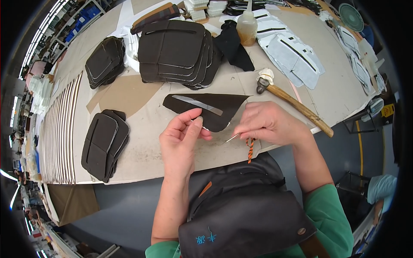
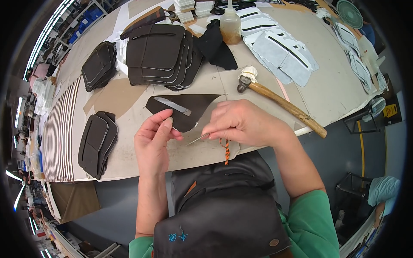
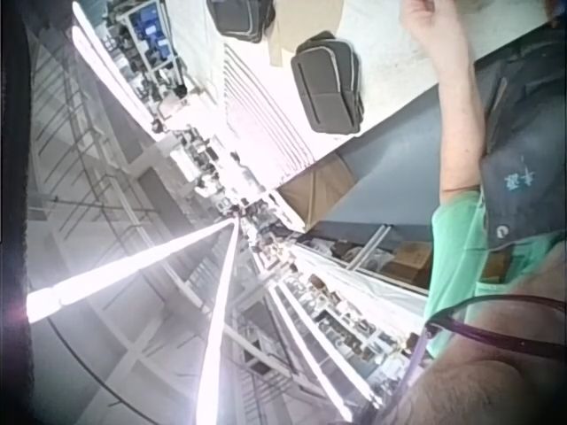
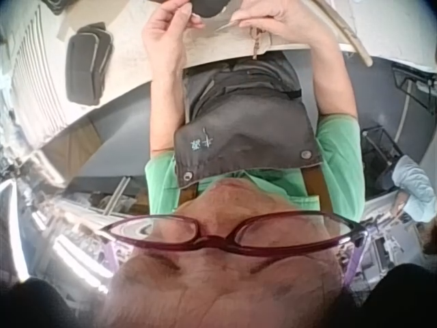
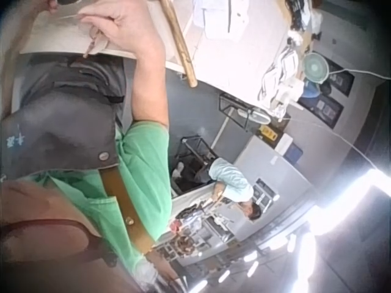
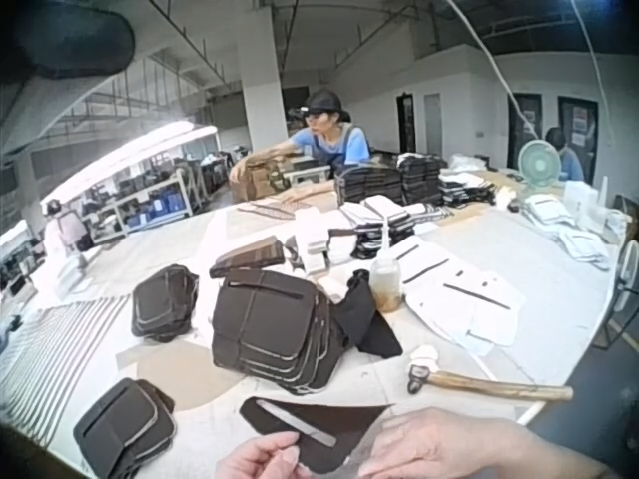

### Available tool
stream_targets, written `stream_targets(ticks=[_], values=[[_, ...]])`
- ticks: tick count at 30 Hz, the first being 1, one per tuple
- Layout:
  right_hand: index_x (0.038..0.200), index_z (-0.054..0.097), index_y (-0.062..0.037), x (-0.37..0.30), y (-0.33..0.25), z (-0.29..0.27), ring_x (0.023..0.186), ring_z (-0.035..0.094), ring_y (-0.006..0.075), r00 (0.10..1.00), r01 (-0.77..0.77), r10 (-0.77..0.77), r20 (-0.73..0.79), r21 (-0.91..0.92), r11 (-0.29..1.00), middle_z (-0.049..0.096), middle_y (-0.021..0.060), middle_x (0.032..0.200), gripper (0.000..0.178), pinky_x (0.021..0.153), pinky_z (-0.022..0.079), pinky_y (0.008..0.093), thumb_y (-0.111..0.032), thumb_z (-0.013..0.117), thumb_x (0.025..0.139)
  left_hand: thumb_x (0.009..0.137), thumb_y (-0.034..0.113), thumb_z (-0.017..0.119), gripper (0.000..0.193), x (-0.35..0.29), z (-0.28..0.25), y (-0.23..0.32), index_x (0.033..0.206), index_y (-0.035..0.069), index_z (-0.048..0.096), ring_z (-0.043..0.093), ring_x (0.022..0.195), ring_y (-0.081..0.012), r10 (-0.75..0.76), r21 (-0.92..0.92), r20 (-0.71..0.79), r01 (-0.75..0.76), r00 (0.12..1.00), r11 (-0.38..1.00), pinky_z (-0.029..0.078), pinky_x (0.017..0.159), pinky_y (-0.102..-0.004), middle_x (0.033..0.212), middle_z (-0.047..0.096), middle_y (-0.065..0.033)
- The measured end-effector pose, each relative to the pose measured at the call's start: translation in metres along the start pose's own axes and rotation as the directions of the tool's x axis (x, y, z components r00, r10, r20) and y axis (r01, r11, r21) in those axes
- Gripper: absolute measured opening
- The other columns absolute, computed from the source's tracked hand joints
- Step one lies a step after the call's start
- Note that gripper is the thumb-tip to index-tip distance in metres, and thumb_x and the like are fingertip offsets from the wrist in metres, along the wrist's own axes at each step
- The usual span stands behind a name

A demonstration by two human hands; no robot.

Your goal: Applying glue to leather components and assembling a zipper pocket for a leather bag.

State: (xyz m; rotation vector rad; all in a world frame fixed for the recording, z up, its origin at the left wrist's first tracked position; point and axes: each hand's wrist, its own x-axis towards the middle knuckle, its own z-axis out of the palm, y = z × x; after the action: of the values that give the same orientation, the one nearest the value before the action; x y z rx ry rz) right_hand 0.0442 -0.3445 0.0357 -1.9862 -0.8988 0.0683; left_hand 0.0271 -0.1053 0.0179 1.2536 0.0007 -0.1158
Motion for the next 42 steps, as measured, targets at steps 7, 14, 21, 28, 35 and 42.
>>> stream_targets(ticks=[7,14,21,28,35,42], values=[[0.101,0.075,-0.0036,-0.008,-0.008,0.001,0.073,0.062,0.0176,0.973,-0.228,0.229,0.018,0.188,0.955,0.068,0.0069,0.079,0.014,0.067,0.05,0.0297,-0.009,0.072,0.088,0.097,0.005,0.062,0.024,0.002,0.002,0.004,0.118,-0.006,0.063,0.068,0.076,-0.0141,-0.033,-0.017,-0.01,0.033,0.999,0.999,0.056,0.071,-0.0273,0.086,0.066,-0.0077],[0.097,0.072,-0.0002,-0.014,-0.033,0.0,0.078,0.062,0.0148,0.955,-0.206,0.277,-0.107,0.432,0.878,0.066,0.0077,0.086,0.019,0.066,0.048,0.0289,-0.003,0.078,0.078,0.093,-0.001,0.061,0.033,0.002,-0.004,0.001,0.125,-0.008,0.06,0.069,0.085,-0.0181,-0.032,-0.117,0.076,0.041,0.997,0.992,0.057,0.078,-0.0314,0.094,0.066,-0.0106],[0.091,0.07,-0.0039,0.022,-0.041,0.009,0.079,0.065,0.0204,0.951,-0.024,-0.054,-0.306,-0.248,0.969,0.064,0.0083,0.098,0.022,0.065,0.052,0.0307,0.0,0.081,0.072,0.092,-0.004,0.063,0.035,0.004,0.003,0.01,0.127,-0.007,0.059,0.069,0.089,-0.016,-0.018,-0.064,0.11,0.026,0.994,0.998,0.057,0.08,-0.0286,0.096,0.066,-0.0092],[0.088,0.07,-0.0014,0.031,-0.041,-0.002,0.067,0.066,0.0269,0.968,-0.05,-0.019,-0.249,-0.268,0.962,0.067,0.0104,0.085,0.013,0.061,0.053,0.0366,-0.007,0.072,0.076,0.091,-0.001,0.065,0.035,0.008,0.007,0.026,0.125,-0.008,0.06,0.069,0.082,-0.0166,-0.042,0.075,0.066,0.037,0.997,0.997,0.056,0.076,-0.0295,0.092,0.067,-0.0091],[0.085,0.072,0.0004,0.043,-0.049,-0.005,0.063,0.064,0.0269,0.979,-0.137,0.113,-0.172,-0.13,0.982,0.066,0.0132,0.075,0.014,0.059,0.051,0.0365,-0.009,0.069,0.075,0.091,0.0,0.064,0.041,0.009,0.003,0.029,0.13,-0.008,0.056,0.068,0.087,-0.0169,0.006,0.105,0.119,-0.019,0.993,0.994,0.056,0.078,-0.0302,0.093,0.063,-0.0082],[0.085,0.071,-0.0009,0.051,-0.05,0.008,0.061,0.061,0.0185,0.98,-0.027,-0.016,-0.2,-0.211,0.977,0.064,0.0077,0.072,0.008,0.052,0.047,0.0297,-0.005,0.074,0.079,0.092,-0.004,0.059,0.051,0.001,0.004,0.028,0.14,-0.004,0.044,0.067,0.088,-0.0173,0.006,-0.04,0.15,0.0,0.989,0.999,0.057,0.076,-0.0308,0.1,0.057,-0.0054]])
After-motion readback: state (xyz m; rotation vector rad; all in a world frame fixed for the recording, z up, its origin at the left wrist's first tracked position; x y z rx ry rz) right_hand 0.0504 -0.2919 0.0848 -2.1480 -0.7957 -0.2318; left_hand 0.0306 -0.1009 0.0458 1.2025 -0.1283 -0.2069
